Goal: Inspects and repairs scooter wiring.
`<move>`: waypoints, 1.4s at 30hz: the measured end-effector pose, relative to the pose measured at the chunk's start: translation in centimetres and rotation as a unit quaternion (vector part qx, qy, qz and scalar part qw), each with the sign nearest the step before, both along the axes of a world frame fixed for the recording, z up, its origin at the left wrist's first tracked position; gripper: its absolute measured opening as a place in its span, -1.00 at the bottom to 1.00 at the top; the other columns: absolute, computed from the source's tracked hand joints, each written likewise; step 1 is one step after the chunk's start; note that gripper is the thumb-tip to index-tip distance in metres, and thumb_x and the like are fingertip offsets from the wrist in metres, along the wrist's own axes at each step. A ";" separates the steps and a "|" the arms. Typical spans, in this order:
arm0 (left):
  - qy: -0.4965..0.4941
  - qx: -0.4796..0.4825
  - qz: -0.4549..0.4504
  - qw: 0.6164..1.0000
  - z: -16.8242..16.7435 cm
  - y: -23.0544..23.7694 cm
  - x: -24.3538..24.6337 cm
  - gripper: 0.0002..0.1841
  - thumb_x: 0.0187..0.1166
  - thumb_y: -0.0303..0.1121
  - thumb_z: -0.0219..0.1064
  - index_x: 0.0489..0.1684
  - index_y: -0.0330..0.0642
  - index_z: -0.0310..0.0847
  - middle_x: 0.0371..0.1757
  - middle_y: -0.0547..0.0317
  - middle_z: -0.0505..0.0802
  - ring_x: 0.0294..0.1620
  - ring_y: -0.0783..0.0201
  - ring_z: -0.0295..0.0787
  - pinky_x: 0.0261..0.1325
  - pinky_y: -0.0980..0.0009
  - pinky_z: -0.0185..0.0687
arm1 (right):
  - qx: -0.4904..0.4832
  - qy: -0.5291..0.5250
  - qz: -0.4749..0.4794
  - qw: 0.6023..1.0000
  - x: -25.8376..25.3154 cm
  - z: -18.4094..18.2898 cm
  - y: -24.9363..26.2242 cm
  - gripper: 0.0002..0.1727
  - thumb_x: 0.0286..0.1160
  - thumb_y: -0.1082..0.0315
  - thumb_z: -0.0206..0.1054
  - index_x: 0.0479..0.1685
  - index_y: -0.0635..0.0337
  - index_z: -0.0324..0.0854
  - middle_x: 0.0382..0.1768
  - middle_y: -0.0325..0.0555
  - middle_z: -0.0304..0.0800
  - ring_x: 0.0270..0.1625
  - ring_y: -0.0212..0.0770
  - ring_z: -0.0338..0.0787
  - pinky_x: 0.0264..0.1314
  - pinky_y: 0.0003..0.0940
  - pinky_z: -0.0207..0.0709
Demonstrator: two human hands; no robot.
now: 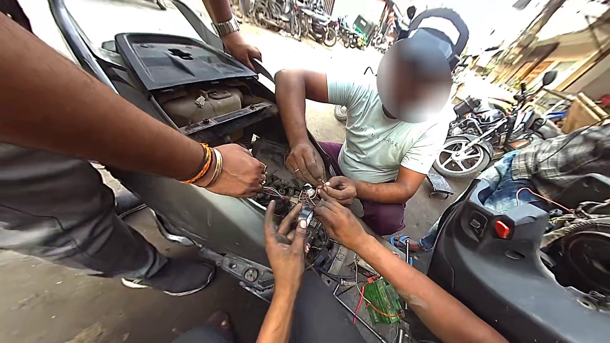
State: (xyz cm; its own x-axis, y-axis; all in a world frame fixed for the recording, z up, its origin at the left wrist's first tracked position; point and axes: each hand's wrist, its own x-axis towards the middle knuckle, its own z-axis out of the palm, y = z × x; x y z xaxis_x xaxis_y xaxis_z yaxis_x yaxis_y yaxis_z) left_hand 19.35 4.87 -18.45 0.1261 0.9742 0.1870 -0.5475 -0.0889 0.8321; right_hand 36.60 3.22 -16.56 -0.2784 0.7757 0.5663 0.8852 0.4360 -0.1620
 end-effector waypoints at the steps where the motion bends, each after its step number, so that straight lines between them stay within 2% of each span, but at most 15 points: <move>1: 0.028 0.026 0.013 0.999 -0.3 0.1 0.1 -0.20 0.57 -0.56 0.33 0.84 0.02 0.06 0.30 0.08 0.87 -0.65 0.28 0.65 -0.70 0.46 0.51 | -0.002 0.017 -0.001 1.000 0.1 -0.1 0.0 -0.85 0.56 0.47 0.32 -0.04 0.24 0.77 -0.02 -0.02 0.84 0.24 -0.07 0.79 0.38 -0.21 0.67; 3: 0.080 0.044 0.049 0.995 -1.1 0.3 0.4 -0.37 0.58 -0.50 0.36 0.69 -0.10 0.32 0.14 0.12 0.91 -0.58 0.26 0.72 -0.61 0.43 0.63 | -0.006 0.048 -0.008 0.999 0.3 -0.3 0.2 -0.89 0.50 0.46 0.36 -0.09 0.21 0.74 -0.11 -0.08 0.81 0.06 -0.15 0.80 0.24 -0.23 0.71; 5: 0.091 0.019 0.065 0.994 -1.7 0.5 0.6 -0.49 0.57 -0.52 0.38 0.54 -0.24 0.44 -0.06 0.04 0.88 -0.56 0.21 0.79 -0.54 0.39 0.80 | -0.013 0.059 -0.019 0.998 0.3 0.0 0.4 -0.88 0.48 0.47 0.40 -0.08 0.20 0.73 -0.12 -0.09 0.81 0.02 -0.16 0.81 0.18 -0.21 0.74; 9: 0.096 -0.026 0.099 0.990 -0.2 0.6 1.0 -0.60 0.52 -0.54 0.45 0.31 -0.31 0.51 -0.25 0.05 0.87 -0.63 0.27 0.76 -0.60 0.41 0.77 | 0.019 0.038 -0.018 0.999 -0.2 -0.3 0.5 -0.89 0.47 0.48 0.37 -0.11 0.21 0.74 -0.20 -0.09 0.80 -0.07 -0.17 0.82 0.07 -0.25 0.76; 12: 0.186 -0.005 0.171 0.968 0.8 1.4 1.5 -0.75 0.50 -0.35 0.54 0.02 -0.21 0.66 -0.37 0.20 0.83 -0.62 0.38 0.72 -0.57 0.42 0.73 | 0.054 0.019 0.000 0.998 -0.3 -0.9 0.6 -0.91 0.50 0.47 0.36 -0.14 0.21 0.74 -0.20 -0.09 0.80 -0.06 -0.15 0.81 0.08 -0.28 0.75; 16: 0.351 0.106 0.229 0.902 1.1 2.8 2.0 -0.72 0.60 -0.08 0.44 -0.05 -0.09 0.78 -0.32 0.24 0.85 -0.45 0.33 0.75 -0.33 0.23 0.70 | 0.081 -0.028 0.013 0.996 -0.1 -1.8 0.5 -0.90 0.50 0.49 0.33 -0.18 0.18 0.75 -0.11 -0.06 0.85 0.02 -0.09 0.84 0.16 -0.20 0.74; 20: 0.491 0.204 0.192 0.825 2.6 4.6 1.5 -0.61 0.75 -0.04 0.26 -0.14 -0.20 0.82 -0.27 -0.06 0.87 -0.28 -0.09 0.84 -0.24 -0.16 0.69 | 0.092 -0.038 0.011 0.995 -0.1 -2.0 0.3 -0.89 0.47 0.49 0.33 -0.20 0.17 0.77 -0.11 -0.06 0.87 0.03 -0.08 0.84 0.14 -0.19 0.74; 24: 0.598 0.230 0.131 0.756 4.0 5.2 1.1 -0.59 0.77 -0.07 0.22 -0.29 -0.23 0.76 -0.21 -0.13 0.80 -0.25 -0.19 0.80 -0.29 -0.18 0.66 | 0.097 -0.038 0.018 0.994 0.3 -2.3 0.0 -0.89 0.48 0.49 0.33 -0.18 0.17 0.77 -0.12 -0.06 0.87 0.03 -0.06 0.84 0.14 -0.19 0.73; 27: 0.618 0.250 0.122 0.735 4.3 5.7 1.7 -0.59 0.74 -0.09 0.28 -0.36 -0.28 0.70 -0.10 -0.18 0.74 -0.28 -0.19 0.77 -0.32 -0.13 0.69 | 0.096 -0.034 0.025 0.994 0.3 -2.2 0.0 -0.89 0.45 0.50 0.34 -0.17 0.17 0.76 -0.11 -0.05 0.87 0.04 -0.06 0.84 0.15 -0.18 0.73; 30: 0.627 0.253 0.102 0.729 3.8 7.0 2.5 -0.58 0.74 -0.09 0.28 -0.37 -0.31 0.70 -0.19 -0.16 0.77 -0.20 -0.17 0.80 -0.19 -0.11 0.71 | 0.086 -0.023 0.025 0.996 0.2 -1.7 0.0 -0.88 0.46 0.52 0.33 -0.17 0.19 0.76 -0.12 -0.05 0.86 0.03 -0.07 0.83 0.14 -0.21 0.73; 32: 0.600 0.270 0.096 0.747 3.2 7.5 2.1 -0.59 0.73 -0.09 0.28 -0.39 -0.29 0.71 -0.27 -0.12 0.78 -0.21 -0.13 0.81 -0.16 -0.11 0.70 | 0.070 -0.004 0.020 0.997 0.2 -1.3 0.2 -0.89 0.49 0.52 0.32 -0.16 0.22 0.76 -0.14 -0.03 0.83 0.02 -0.09 0.82 0.13 -0.25 0.74; 34: 0.542 0.311 0.083 0.776 2.5 7.6 1.2 -0.69 0.74 -0.20 0.29 -0.26 -0.26 0.80 -0.27 -0.08 0.85 -0.17 -0.09 0.84 -0.05 -0.12 0.72 | 0.056 0.016 0.014 0.998 0.0 -0.7 0.4 -0.90 0.50 0.50 0.32 -0.16 0.24 0.75 -0.17 -0.02 0.80 0.00 -0.10 0.81 0.11 -0.27 0.74; 37: 0.509 0.369 0.016 0.778 1.8 7.0 0.0 -0.74 0.75 -0.38 0.23 0.20 -0.19 0.79 -0.03 -0.05 0.92 0.03 -0.06 0.88 0.17 -0.12 0.73 | 0.048 0.048 0.006 0.998 -0.5 0.2 0.7 -0.91 0.47 0.52 0.33 -0.18 0.25 0.74 -0.20 -0.01 0.80 -0.03 -0.10 0.82 0.10 -0.27 0.74; 40: 0.521 0.348 -0.074 0.776 2.3 7.5 -0.8 -0.54 0.81 -0.31 0.08 0.67 -0.12 0.42 -0.04 -0.03 0.91 -0.10 -0.08 0.88 0.04 -0.21 0.72 | 0.035 0.075 0.001 0.997 -0.9 1.0 1.1 -0.92 0.50 0.53 0.30 -0.19 0.26 0.71 -0.25 -0.02 0.74 -0.08 -0.11 0.78 0.09 -0.27 0.71; 42: 0.529 0.318 -0.140 0.774 2.8 8.0 -1.2 -0.39 0.71 -0.29 0.00 0.83 -0.02 0.15 0.11 0.09 0.92 0.03 -0.04 0.89 0.10 -0.25 0.68 | 0.026 0.083 0.010 0.996 -0.7 1.3 1.4 -0.90 0.50 0.54 0.28 -0.19 0.30 0.70 -0.25 0.03 0.75 -0.08 -0.07 0.79 0.11 -0.23 0.71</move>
State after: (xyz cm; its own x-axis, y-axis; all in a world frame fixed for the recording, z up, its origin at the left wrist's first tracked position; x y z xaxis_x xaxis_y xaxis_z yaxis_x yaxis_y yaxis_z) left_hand 18.13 12.86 -15.65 0.7262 0.6341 0.2656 0.3390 -0.6664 0.6641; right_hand 35.93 4.60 -15.29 -0.1932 0.7387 0.6457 0.8392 0.4654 -0.2814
